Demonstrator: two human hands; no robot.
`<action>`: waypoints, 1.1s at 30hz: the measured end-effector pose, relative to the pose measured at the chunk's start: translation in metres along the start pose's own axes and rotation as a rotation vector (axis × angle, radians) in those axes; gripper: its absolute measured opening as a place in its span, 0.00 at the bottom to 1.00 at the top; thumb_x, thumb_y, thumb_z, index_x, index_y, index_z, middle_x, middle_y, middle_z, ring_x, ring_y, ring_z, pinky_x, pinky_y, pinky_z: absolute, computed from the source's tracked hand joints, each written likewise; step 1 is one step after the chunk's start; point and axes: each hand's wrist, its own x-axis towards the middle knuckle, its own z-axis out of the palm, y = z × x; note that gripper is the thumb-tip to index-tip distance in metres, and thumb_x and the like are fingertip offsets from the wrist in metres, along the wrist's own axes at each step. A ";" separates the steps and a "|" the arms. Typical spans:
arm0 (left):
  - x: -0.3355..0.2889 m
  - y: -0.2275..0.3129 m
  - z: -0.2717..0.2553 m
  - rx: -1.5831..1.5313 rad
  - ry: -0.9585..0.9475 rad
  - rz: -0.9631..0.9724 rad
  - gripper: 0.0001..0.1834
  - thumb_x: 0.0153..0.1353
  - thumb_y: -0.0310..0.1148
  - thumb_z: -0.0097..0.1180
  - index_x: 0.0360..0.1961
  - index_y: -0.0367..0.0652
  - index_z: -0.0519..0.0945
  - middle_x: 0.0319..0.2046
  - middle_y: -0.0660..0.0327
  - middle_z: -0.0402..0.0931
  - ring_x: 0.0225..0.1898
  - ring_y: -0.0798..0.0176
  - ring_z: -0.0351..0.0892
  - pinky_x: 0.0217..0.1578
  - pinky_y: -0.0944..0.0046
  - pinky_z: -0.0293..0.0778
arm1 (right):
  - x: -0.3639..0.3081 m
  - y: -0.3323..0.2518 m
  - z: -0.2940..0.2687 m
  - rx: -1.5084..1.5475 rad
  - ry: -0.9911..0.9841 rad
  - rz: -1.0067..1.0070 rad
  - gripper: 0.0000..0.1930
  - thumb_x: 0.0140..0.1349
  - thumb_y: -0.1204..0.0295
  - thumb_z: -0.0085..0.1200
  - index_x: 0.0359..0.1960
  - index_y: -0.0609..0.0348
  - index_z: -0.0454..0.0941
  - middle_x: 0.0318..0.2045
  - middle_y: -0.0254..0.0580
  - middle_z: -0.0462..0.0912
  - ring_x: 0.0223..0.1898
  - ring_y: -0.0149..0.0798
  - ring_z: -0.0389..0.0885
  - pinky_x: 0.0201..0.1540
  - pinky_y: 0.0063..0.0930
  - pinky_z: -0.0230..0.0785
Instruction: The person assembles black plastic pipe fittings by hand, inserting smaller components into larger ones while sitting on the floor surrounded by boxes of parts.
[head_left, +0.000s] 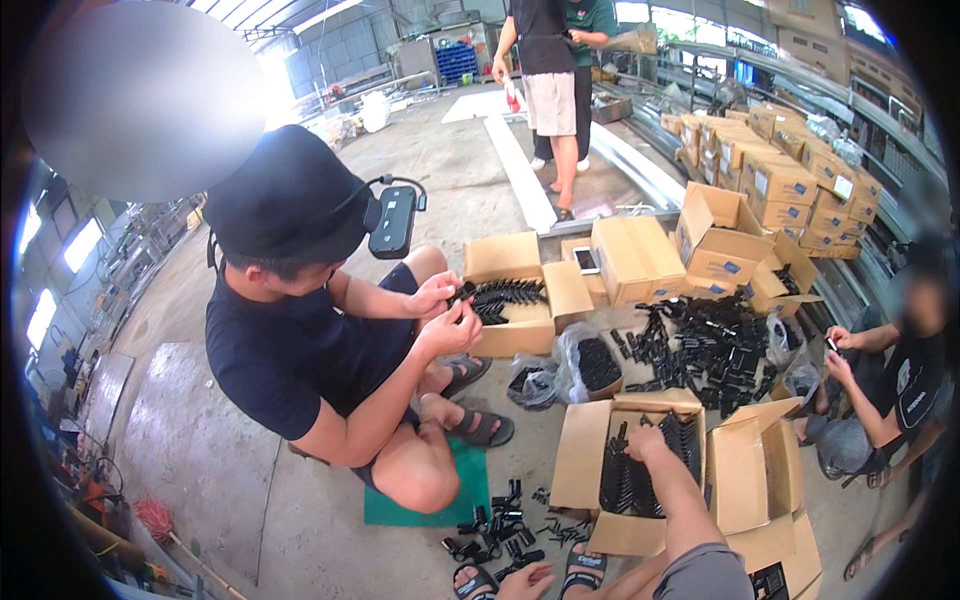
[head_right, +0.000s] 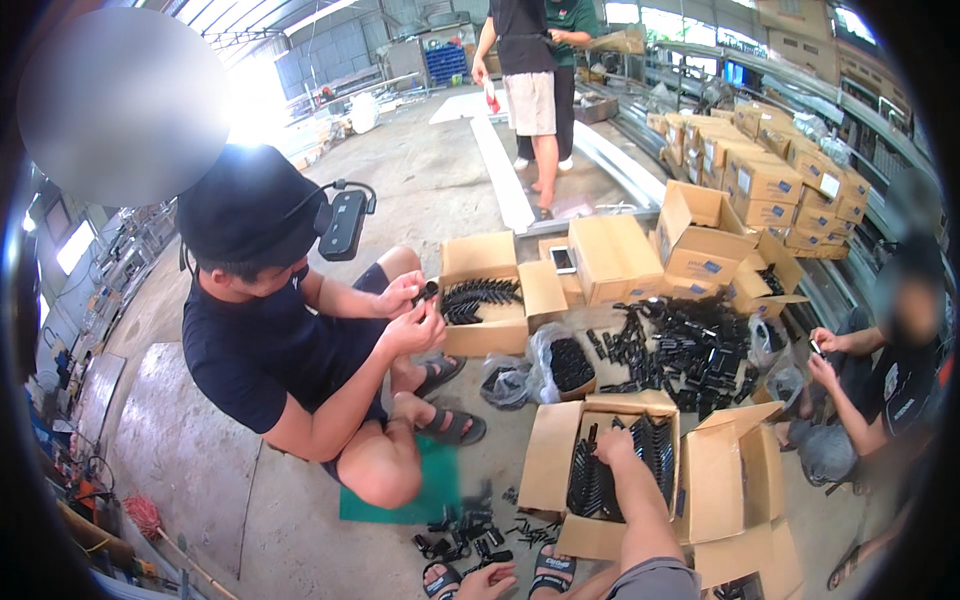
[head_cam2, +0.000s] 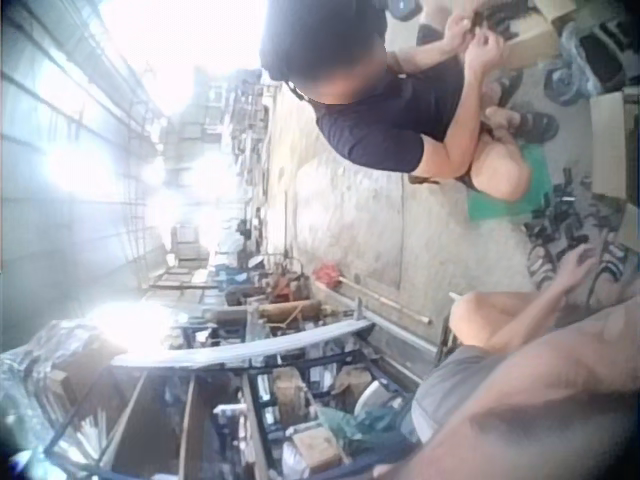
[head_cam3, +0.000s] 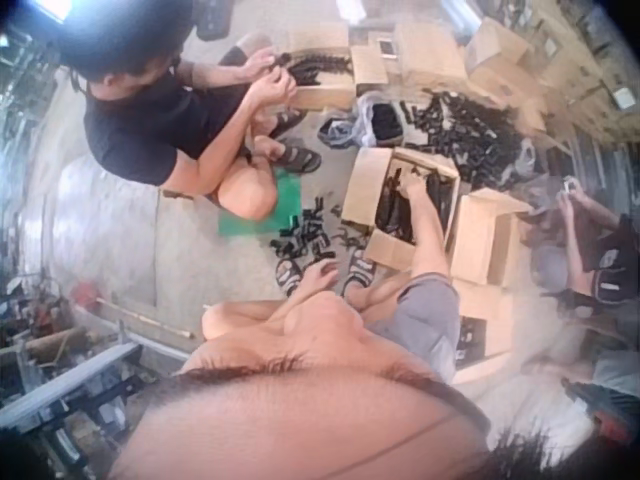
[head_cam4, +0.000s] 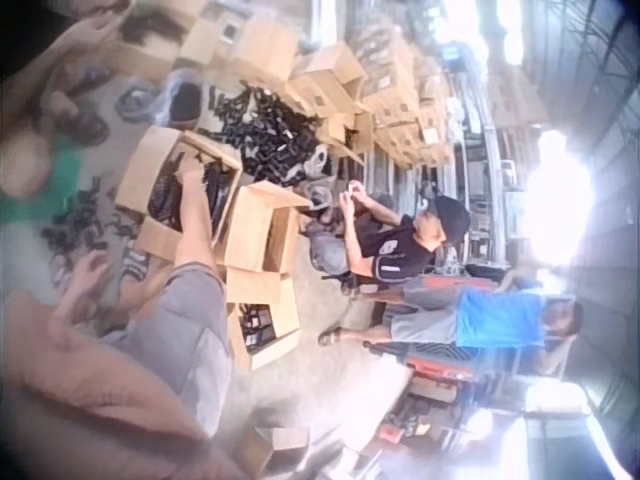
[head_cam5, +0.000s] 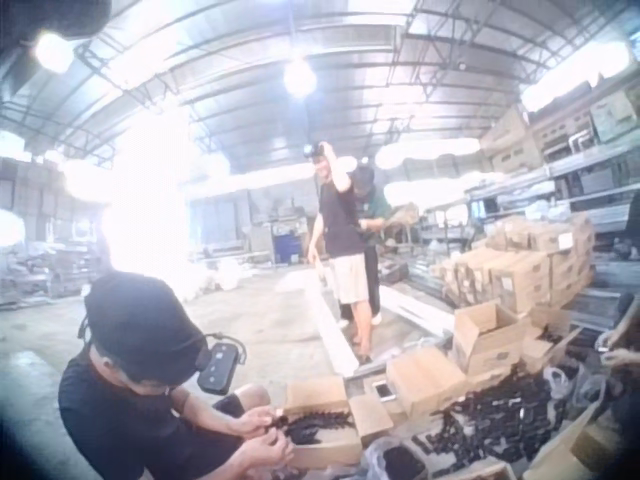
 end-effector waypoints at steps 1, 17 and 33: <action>0.000 -0.006 0.007 0.005 0.010 -0.008 0.19 0.64 0.33 0.59 0.55 0.41 0.77 0.45 0.57 0.82 0.42 0.65 0.81 0.41 0.65 0.78 | 0.006 0.016 0.012 -0.077 -0.007 -0.014 0.21 0.62 0.55 0.56 0.50 0.55 0.82 0.53 0.45 0.80 0.58 0.47 0.74 0.58 0.40 0.69; 0.033 -0.008 -0.003 -0.548 -0.099 -0.171 0.25 0.70 0.43 0.53 0.61 0.37 0.71 0.53 0.57 0.79 0.54 0.64 0.77 0.55 0.64 0.71 | -0.056 -0.038 -0.058 0.846 0.655 -0.193 0.12 0.70 0.68 0.39 0.46 0.62 0.71 0.36 0.62 0.81 0.40 0.64 0.79 0.42 0.54 0.71; 0.160 0.010 -0.033 -1.421 0.351 -0.698 0.08 0.67 0.36 0.54 0.33 0.45 0.74 0.22 0.62 0.72 0.26 0.59 0.73 0.39 0.55 0.73 | 0.227 -0.164 -0.137 0.733 1.014 -0.206 0.07 0.63 0.72 0.46 0.37 0.59 0.75 0.39 0.50 0.80 0.45 0.52 0.77 0.47 0.45 0.70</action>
